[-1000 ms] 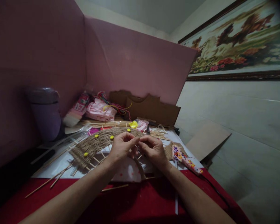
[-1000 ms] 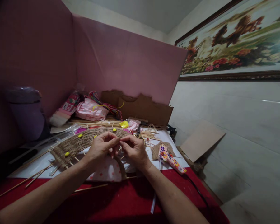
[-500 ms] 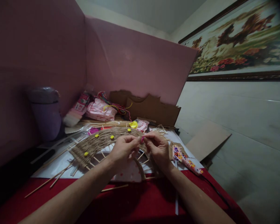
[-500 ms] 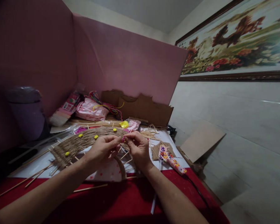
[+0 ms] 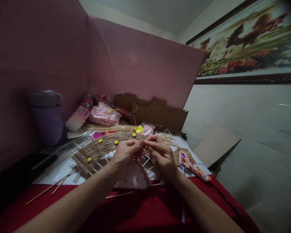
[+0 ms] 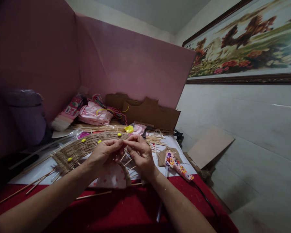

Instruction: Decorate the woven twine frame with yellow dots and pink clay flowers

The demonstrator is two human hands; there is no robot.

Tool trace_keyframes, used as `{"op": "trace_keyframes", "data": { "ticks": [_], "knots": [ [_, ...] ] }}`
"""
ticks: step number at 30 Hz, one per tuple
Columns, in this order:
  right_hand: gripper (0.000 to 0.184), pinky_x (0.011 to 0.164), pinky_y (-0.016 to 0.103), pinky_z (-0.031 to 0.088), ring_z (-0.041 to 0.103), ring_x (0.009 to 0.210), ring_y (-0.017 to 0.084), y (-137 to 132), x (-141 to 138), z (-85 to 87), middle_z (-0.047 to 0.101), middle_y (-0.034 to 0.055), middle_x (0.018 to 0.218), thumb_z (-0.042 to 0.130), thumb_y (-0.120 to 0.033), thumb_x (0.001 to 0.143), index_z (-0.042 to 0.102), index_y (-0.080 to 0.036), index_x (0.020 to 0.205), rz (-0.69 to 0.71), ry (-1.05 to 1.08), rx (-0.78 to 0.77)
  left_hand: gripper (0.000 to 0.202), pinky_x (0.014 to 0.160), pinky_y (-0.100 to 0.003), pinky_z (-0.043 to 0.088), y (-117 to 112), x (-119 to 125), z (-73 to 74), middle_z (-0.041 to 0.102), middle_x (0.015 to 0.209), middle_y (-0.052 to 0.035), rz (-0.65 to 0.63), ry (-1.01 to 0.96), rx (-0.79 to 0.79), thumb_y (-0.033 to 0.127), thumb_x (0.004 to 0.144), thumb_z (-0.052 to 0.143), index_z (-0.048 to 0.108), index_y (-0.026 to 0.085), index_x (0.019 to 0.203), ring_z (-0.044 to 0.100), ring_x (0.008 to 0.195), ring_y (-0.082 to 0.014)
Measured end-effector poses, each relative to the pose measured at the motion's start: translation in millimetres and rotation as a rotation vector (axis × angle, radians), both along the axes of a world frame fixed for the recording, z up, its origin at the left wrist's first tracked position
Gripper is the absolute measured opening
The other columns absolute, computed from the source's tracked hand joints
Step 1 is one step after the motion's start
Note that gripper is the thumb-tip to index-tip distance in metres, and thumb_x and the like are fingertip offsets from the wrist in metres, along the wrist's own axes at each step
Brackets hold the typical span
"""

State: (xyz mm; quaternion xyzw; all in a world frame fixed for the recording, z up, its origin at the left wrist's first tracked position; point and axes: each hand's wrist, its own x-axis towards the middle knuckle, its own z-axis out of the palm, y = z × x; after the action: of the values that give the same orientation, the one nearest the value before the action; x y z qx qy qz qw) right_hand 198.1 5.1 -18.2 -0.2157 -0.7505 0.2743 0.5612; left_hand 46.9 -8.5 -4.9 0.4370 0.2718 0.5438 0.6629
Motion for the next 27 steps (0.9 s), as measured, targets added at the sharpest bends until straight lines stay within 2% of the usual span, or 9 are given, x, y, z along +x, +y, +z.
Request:
{"op": "trace_keyframes", "data": {
  "ticks": [3, 5, 9, 13, 16, 19, 23, 27],
  "knots": [
    [0.027, 0.047, 0.021, 0.04, 0.05, 0.063, 0.011, 1, 1, -0.6, 0.057, 0.0044, 0.093, 0.052, -0.027, 0.086, 0.064, -0.027, 0.111, 0.065, 0.116, -0.209, 0.024, 0.037, -0.016, 0.027, 1, -1, -0.1, 0.059, 0.053, 0.0001, -0.011, -0.002, -0.012, 0.03, 0.064, 0.075, 0.061, 0.011, 0.066, 0.045, 0.038, -0.0043],
    [0.026, 0.045, 0.021, 0.039, 0.048, 0.057, 0.009, 1, 1, -0.4, 0.058, 0.0032, 0.086, 0.052, -0.028, 0.086, 0.064, -0.025, 0.109, 0.011, 0.162, -0.238, 0.022, 0.039, -0.015, 0.029, 1, -2, 0.2, 0.061, 0.058, -0.0004, -0.038, -0.017, -0.025, 0.025, 0.063, 0.076, 0.063, 0.011, 0.074, 0.048, 0.041, -0.0047],
    [0.018, 0.056, 0.023, 0.043, 0.054, 0.066, 0.012, -2, 0, 0.0, 0.06, 0.0028, 0.084, 0.057, -0.025, 0.084, 0.068, -0.023, 0.097, -0.082, 0.065, -0.089, 0.021, 0.041, -0.014, 0.033, -3, 0, 3.2, 0.06, 0.059, 0.0014, -0.067, -0.052, -0.013, 0.022, 0.065, 0.074, 0.06, 0.012, 0.077, 0.048, 0.042, -0.0038],
    [0.017, 0.072, 0.028, 0.045, 0.057, 0.083, 0.016, -3, -1, -0.6, 0.063, 0.0031, 0.087, 0.058, -0.021, 0.083, 0.068, -0.024, 0.097, -0.097, 0.026, 0.018, 0.023, 0.034, -0.014, 0.027, -8, 4, 7.0, 0.053, 0.051, 0.0036, -0.069, -0.032, 0.009, 0.033, 0.073, 0.066, 0.051, 0.015, 0.067, 0.041, 0.036, -0.0043],
    [0.017, 0.073, 0.029, 0.045, 0.057, 0.083, 0.016, -3, 0, -0.4, 0.062, 0.0033, 0.087, 0.058, -0.02, 0.083, 0.068, -0.024, 0.097, -0.104, 0.003, 0.045, 0.03, 0.03, -0.015, 0.023, -10, 6, 6.6, 0.049, 0.044, 0.0034, -0.035, 0.055, 0.045, 0.041, 0.078, 0.057, 0.05, 0.016, 0.062, 0.036, 0.031, -0.0048],
    [0.017, 0.074, 0.029, 0.045, 0.057, 0.081, 0.016, -2, -1, 1.1, 0.061, 0.0024, 0.085, 0.057, -0.019, 0.083, 0.068, -0.024, 0.095, -0.086, -0.002, 0.092, 0.034, 0.028, -0.015, 0.02, -8, 5, 3.8, 0.05, 0.044, 0.003, -0.019, 0.109, 0.091, 0.044, 0.076, 0.059, 0.052, 0.014, 0.062, 0.033, 0.028, -0.0034],
    [0.015, 0.071, 0.028, 0.045, 0.056, 0.082, 0.016, -2, 0, 2.9, 0.06, 0.0029, 0.085, 0.055, -0.02, 0.085, 0.068, -0.023, 0.092, -0.187, 0.039, 0.067, 0.024, 0.03, -0.012, 0.021, -6, 3, 2.4, 0.056, 0.053, 0.0035, -0.044, 0.075, 0.072, 0.032, 0.067, 0.072, 0.057, 0.014, 0.074, 0.038, 0.032, -0.002],
    [0.014, 0.072, 0.029, 0.045, 0.056, 0.083, 0.017, -2, 0, 0.9, 0.059, 0.0029, 0.086, 0.057, -0.021, 0.084, 0.068, -0.024, 0.092, -0.168, 0.015, 0.076, 0.027, 0.032, -0.011, 0.025, -8, 2, 5.4, 0.055, 0.053, 0.0051, -0.017, 0.038, 0.039, 0.03, 0.065, 0.073, 0.051, 0.016, 0.068, 0.039, 0.034, -0.0013]
  ]
}}
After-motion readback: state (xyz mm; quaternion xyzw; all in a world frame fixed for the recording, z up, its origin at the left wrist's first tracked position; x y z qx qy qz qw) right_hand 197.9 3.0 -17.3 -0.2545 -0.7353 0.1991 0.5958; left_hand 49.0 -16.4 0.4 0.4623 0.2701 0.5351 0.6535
